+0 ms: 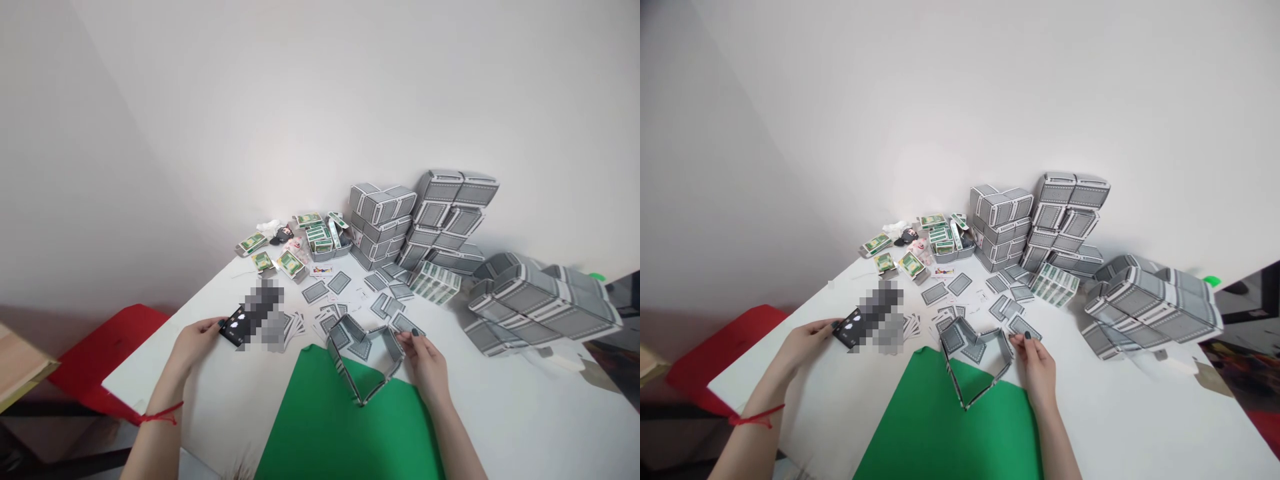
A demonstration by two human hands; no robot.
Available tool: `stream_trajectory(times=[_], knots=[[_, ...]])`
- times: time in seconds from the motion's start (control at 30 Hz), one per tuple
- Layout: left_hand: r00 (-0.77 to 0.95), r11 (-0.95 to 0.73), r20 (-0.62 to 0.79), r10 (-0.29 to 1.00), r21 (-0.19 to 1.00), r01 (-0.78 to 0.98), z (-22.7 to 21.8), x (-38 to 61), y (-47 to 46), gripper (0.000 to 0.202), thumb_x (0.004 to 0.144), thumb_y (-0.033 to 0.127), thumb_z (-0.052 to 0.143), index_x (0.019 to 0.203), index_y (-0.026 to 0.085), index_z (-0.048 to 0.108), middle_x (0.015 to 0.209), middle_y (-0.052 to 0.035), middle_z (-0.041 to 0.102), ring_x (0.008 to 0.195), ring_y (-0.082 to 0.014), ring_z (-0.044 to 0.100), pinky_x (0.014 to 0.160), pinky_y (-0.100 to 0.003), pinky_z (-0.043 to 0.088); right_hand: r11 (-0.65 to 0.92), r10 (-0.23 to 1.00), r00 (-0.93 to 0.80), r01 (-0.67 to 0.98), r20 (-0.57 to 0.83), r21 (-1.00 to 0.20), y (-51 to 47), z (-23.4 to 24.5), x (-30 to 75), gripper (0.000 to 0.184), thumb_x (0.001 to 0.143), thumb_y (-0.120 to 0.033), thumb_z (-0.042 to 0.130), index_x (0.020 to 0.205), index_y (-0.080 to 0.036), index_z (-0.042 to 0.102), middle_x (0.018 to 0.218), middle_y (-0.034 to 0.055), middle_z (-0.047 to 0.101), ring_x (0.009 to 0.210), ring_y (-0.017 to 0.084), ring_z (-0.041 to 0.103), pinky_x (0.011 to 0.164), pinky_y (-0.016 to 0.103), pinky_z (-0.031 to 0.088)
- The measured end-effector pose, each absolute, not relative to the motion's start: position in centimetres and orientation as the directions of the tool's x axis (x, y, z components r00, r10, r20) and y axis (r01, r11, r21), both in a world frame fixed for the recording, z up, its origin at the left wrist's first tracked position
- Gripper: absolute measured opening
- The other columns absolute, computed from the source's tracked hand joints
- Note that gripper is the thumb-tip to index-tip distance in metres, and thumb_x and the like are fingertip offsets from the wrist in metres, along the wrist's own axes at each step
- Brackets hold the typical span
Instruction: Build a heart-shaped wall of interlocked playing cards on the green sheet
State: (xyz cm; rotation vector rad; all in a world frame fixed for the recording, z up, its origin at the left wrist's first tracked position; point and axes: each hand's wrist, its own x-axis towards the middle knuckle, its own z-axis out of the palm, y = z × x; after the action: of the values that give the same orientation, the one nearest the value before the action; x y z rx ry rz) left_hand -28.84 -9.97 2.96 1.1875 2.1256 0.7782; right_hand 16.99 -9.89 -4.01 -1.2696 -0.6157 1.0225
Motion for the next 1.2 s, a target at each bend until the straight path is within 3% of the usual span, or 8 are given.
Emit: stream_trajectory(times=[0.17,0.43,0.83,1.2], knots=[[-0.412,0.441,-0.235,0.880,0.726,0.528,3.3,-28.4,-10.3,0.047,0.063,0.044,0.058,0.099,0.016,0.069,0.081,-0.0061,0.072,0.074,-0.0222,0.064,0.064,-0.027,0.049,-0.025,0.878,0.453,-0.279,-0.155,-0.960,-10.0,-3.7,16.8,0.031,0.063,-0.045,0.071,0.072,-0.015,0.068,0.074,0.0045,0.071,0.078,0.020,0.066,0.081,0.033,0.051],[-0.398,0.394,-0.150,0.905,0.647,0.653,3.1,-28.3,-10.0,0.048,0.057,0.042,0.060,0.096,0.016,0.070,0.069,-0.0038,0.069,0.062,-0.0189,0.060,0.057,-0.025,0.046,-0.032,0.883,0.441,-0.285,-0.160,-0.958,-10.0,-3.7,16.8,0.029,0.065,-0.044,0.070,0.073,-0.016,0.069,0.074,0.0039,0.071,0.079,0.019,0.065,0.083,0.031,0.050],[-0.345,0.345,-0.130,0.930,0.634,0.692,3.3,-28.2,-9.8,0.048,0.058,0.040,0.055,0.096,0.015,0.067,0.077,-0.0047,0.070,0.061,-0.0182,0.060,0.056,-0.024,0.046,-0.007,0.874,0.459,-0.317,-0.160,-0.948,-9.9,-3.2,16.6,0.028,0.062,-0.043,0.072,0.070,-0.016,0.068,0.072,0.0032,0.071,0.076,0.020,0.066,0.082,0.033,0.052],[-0.322,0.334,-0.142,0.936,0.648,0.684,3.0,-28.3,-9.8,0.050,0.059,0.040,0.054,0.100,0.014,0.066,0.071,-0.0041,0.068,0.058,-0.0179,0.058,0.053,-0.024,0.045,-0.016,0.869,0.469,-0.286,-0.154,-0.958,-9.9,-2.6,16.4,0.029,0.063,-0.044,0.070,0.069,-0.016,0.068,0.072,0.0042,0.070,0.077,0.022,0.066,0.082,0.035,0.052]])
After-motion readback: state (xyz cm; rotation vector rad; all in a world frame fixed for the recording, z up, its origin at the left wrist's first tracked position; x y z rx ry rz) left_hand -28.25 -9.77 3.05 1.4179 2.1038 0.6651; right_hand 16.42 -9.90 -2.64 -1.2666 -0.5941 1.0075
